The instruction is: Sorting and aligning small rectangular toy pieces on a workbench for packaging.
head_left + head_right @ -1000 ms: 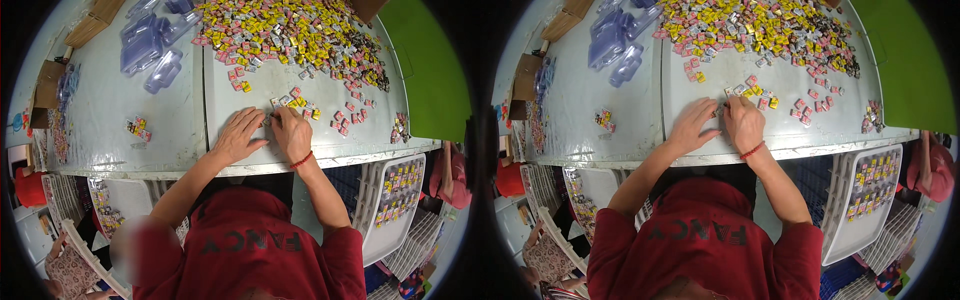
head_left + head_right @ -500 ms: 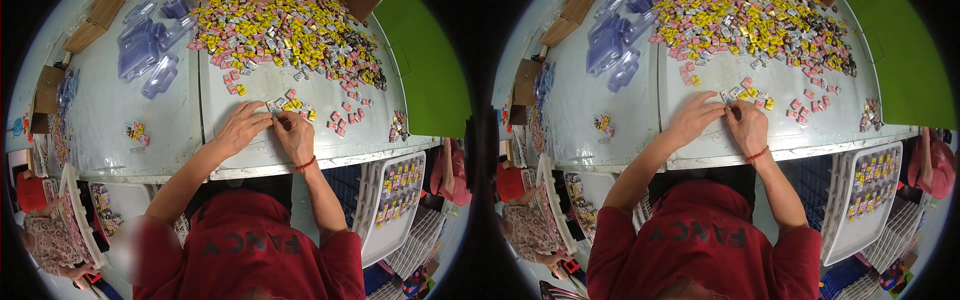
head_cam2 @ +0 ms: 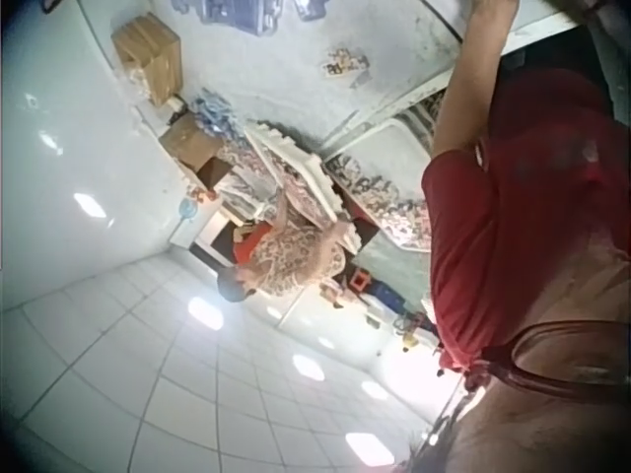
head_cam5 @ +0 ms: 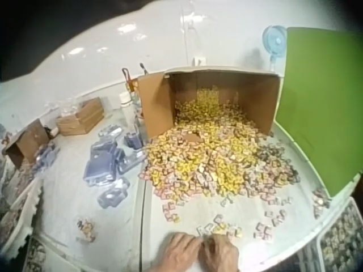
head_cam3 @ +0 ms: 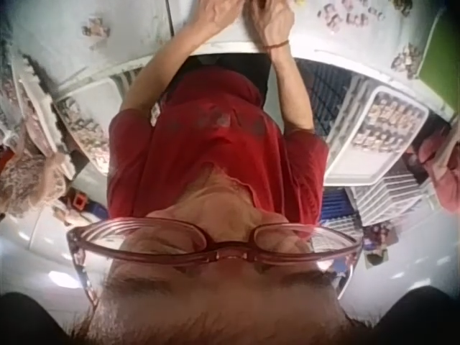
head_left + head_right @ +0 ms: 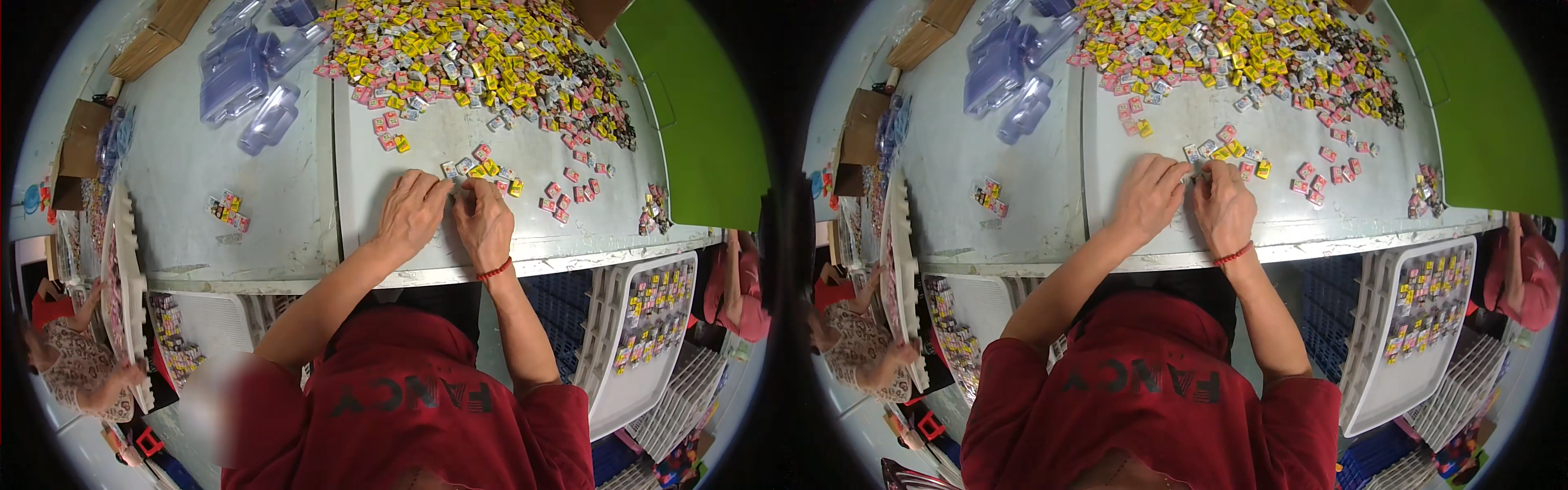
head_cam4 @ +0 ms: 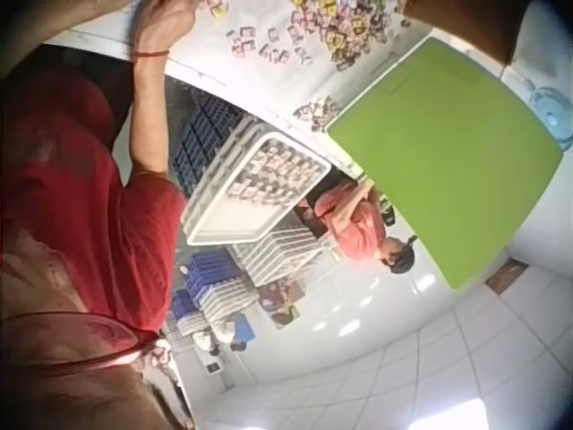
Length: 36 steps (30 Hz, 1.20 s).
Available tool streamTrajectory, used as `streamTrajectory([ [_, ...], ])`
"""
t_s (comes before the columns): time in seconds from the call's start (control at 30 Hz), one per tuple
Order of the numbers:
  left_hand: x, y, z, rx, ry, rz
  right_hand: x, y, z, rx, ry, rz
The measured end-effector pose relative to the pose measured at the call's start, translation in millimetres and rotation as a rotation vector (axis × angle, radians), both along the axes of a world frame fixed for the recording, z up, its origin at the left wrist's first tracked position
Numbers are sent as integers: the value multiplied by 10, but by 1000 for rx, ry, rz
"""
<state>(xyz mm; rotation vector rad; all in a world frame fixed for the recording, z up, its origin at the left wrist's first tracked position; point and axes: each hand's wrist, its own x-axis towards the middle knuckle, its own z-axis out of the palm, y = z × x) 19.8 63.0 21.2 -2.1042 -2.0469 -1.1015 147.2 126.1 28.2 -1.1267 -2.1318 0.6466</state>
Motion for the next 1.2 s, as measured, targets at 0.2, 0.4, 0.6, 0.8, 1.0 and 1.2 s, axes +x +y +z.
streamTrajectory([
  [0.2, 37, 36, 26, -21, -78, 106, -59, -67, -2, 26, 6, -48],
  [0.4, -40, -41, -15, -34, -161, 171, -48, -105, -46, 88, -5, -18],
  [0.6, -170, -244, 43, -13, -137, 86, 42, -101, 29, 52, 87, 59],
  [0.8, -227, -401, 10, -203, 30, -29, 17, -111, 64, 225, -81, 177],
  [1.0, -297, -411, 3, -202, 126, -43, -26, -10, 79, 280, -217, 304],
  [1.2, -415, -356, -41, -192, 153, -145, -50, 38, 20, 366, -277, 461],
])
